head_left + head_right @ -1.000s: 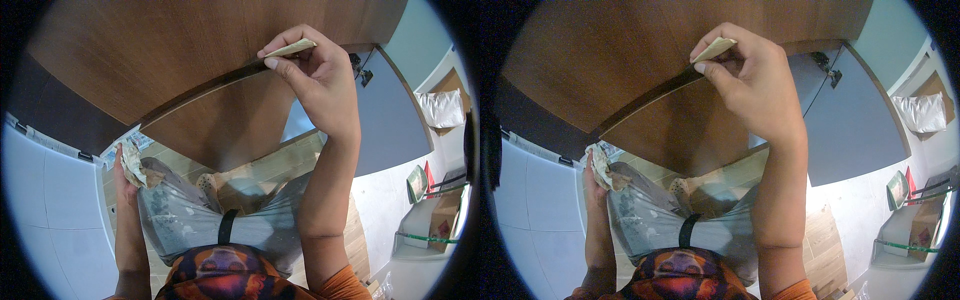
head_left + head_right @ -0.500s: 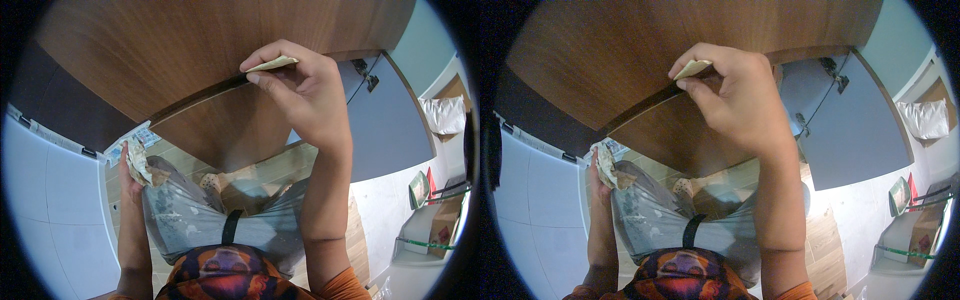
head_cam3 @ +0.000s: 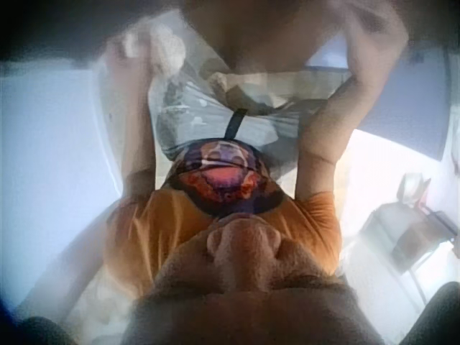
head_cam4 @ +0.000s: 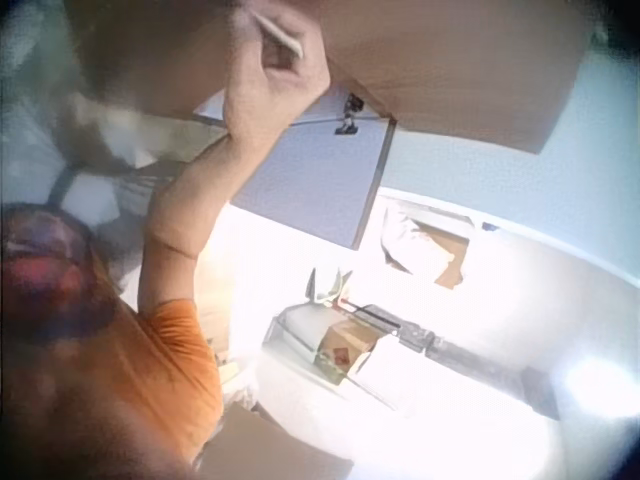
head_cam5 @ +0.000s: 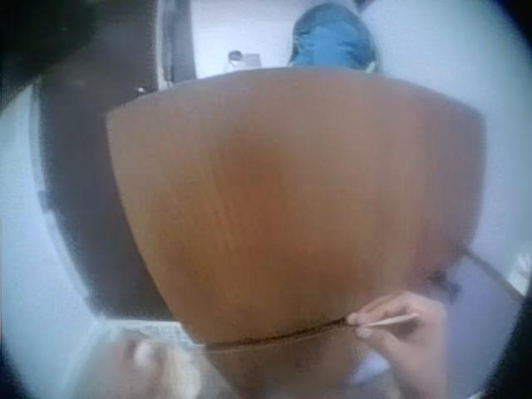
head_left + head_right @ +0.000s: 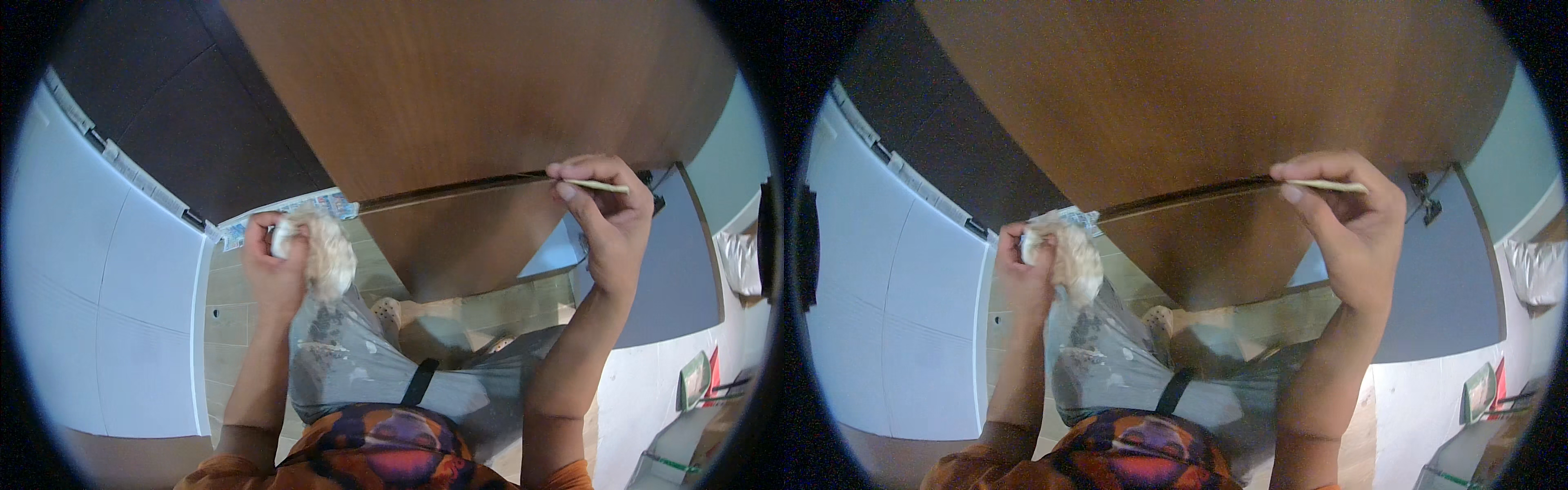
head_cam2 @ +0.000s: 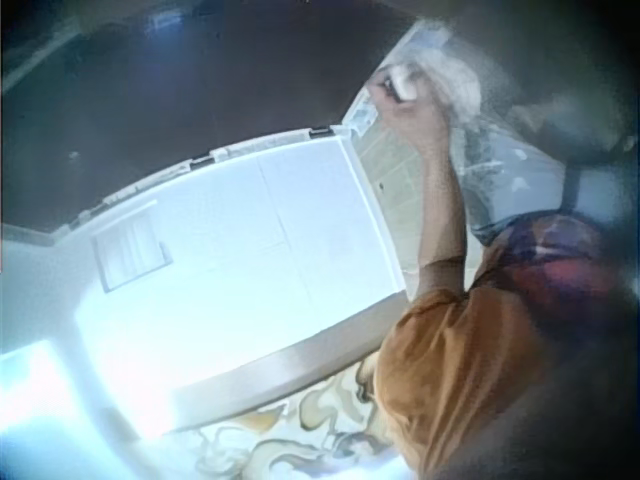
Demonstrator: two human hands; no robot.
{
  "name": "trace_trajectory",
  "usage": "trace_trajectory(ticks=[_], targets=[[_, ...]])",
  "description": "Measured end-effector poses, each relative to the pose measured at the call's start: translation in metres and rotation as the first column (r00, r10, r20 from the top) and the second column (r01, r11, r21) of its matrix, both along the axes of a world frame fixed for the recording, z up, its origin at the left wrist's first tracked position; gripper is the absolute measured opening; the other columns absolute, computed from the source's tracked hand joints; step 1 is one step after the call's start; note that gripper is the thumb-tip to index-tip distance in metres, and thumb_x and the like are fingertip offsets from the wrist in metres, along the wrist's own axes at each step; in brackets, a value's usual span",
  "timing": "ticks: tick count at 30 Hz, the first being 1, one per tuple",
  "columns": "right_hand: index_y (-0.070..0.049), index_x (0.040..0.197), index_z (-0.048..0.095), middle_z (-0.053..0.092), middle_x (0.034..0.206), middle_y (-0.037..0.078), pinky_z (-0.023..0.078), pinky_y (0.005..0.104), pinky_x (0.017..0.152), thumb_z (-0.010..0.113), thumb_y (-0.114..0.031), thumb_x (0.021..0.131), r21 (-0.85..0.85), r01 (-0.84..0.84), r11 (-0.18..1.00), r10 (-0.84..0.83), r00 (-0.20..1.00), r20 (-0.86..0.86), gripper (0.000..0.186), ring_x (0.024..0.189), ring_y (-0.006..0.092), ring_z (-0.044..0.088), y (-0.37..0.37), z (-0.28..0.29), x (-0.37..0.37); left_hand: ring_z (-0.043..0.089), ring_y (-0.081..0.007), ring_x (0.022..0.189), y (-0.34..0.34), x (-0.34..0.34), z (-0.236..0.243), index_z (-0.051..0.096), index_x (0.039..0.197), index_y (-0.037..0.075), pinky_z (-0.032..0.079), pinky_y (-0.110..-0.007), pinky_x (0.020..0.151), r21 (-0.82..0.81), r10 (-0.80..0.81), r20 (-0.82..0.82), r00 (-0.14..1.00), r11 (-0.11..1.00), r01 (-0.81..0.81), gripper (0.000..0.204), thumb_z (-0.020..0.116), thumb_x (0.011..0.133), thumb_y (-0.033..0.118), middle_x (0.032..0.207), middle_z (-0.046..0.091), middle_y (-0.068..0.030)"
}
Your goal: The person kneels and cleans the edges and seams of a wooden cabinet door using a cloth and a small scraping tool. They repeatedly wipe and scrape along the door's perimeter and inner edges.
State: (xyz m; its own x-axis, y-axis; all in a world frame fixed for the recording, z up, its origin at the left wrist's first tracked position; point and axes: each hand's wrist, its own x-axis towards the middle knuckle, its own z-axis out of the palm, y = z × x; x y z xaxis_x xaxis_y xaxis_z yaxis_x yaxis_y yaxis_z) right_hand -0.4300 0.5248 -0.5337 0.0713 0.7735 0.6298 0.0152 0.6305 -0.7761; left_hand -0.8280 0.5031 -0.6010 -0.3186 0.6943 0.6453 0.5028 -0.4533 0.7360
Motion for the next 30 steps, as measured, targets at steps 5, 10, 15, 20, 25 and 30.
trace_trajectory(ticks=[5, 10, 15, 20, 25, 30], targets=[[0.004, 0.101, 0.074, 0.079, 0.106, 0.016, 0.056, 0.03, 0.089, 0.076, 0.01, 0.088, -0.029, -0.004, 1.0, 0.003, 1.0, -0.018, 0.015, 0.102, 0.0196, 0.074, -0.008, 0.004, -0.001, 0.07, -0.0331, 0.093, 0.008, 0.051, 0.014, 0.071, 0.105, 0.001, 0.057, -0.04, 0.085, 0.295, 0.225, -0.39, 0.893, 0.949, -0.11, 0.031, 0.074, 0.075, -0.004, 0.103, 0.07, -0.0149], [0.004, 0.1, 0.074, 0.078, 0.106, 0.017, 0.057, 0.0296, 0.087, 0.076, 0.01, 0.086, -0.016, 0.015, 1.0, -0.014, 1.0, 0.008, 0.016, 0.101, 0.0204, 0.074, -0.009, 0.0, 0.002, 0.071, -0.0329, 0.096, 0.009, 0.088, -0.004, 0.072, 0.105, 0.001, 0.057, -0.039, 0.088, 0.183, 0.065, -0.205, 0.977, 0.983, -0.027, 0.032, 0.076, 0.074, -0.004, 0.108, 0.071, -0.0159], [0.004, 0.1, 0.073, 0.077, 0.107, 0.017, 0.058, 0.0296, 0.085, 0.078, 0.009, 0.087, -0.025, 0.018, 1.0, -0.018, 1.0, -0.016, 0.015, 0.098, 0.0206, 0.073, -0.009, -0.003, 0.011, 0.072, -0.0334, 0.097, 0.007, 0.073, 0.01, 0.074, 0.11, 0.0, 0.058, -0.038, 0.085, 0.172, -0.053, -0.323, 0.945, 0.978, 0.114, 0.036, 0.077, 0.074, -0.003, 0.11, 0.071, -0.0163], [0.003, 0.099, 0.073, 0.077, 0.106, 0.017, 0.058, 0.0315, 0.086, 0.079, 0.008, 0.087, -0.045, -0.01, 0.999, 0.009, 1.0, -0.022, 0.014, 0.098, 0.0217, 0.074, -0.008, -0.001, 0.003, 0.074, -0.0308, 0.098, 0.002, 0.07, 0.017, 0.077, 0.112, 0.001, 0.059, -0.037, 0.086, 0.096, -0.052, -0.395, 0.917, 0.991, 0.097, 0.036, 0.074, 0.076, -0.002, 0.111, 0.073, -0.0143], [0.002, 0.098, 0.074, 0.077, 0.104, 0.016, 0.057, 0.0343, 0.091, 0.078, 0.01, 0.086, -0.042, -0.018, 0.999, 0.017, 1.0, -0.002, 0.015, 0.102, 0.0235, 0.074, -0.006, 0.0, 0.0, 0.075, -0.0274, 0.095, -0.007, 0.059, 0.036, 0.079, 0.105, 0.002, 0.058, -0.035, 0.084, 0.015, -0.188, -0.32, 0.929, 0.979, 0.203, 0.029, 0.074, 0.077, -0.003, 0.102, 0.075, -0.0124], [0.003, 0.097, 0.074, 0.077, 0.103, 0.015, 0.056, 0.0336, 0.091, 0.077, 0.01, 0.085, -0.046, -0.02, 0.999, 0.018, 0.999, -0.038, 0.015, 0.102, 0.0235, 0.074, -0.007, 0.0, 0.004, 0.069, -0.0112, 0.086, -0.008, 0.052, 0.079, 0.075, 0.102, 0.002, 0.055, -0.028, 0.076, 0.093, -0.218, 0.081, 0.973, 0.973, 0.21, 0.011, 0.08, 0.092, 0.001, 0.094, 0.075, -0.0046]])
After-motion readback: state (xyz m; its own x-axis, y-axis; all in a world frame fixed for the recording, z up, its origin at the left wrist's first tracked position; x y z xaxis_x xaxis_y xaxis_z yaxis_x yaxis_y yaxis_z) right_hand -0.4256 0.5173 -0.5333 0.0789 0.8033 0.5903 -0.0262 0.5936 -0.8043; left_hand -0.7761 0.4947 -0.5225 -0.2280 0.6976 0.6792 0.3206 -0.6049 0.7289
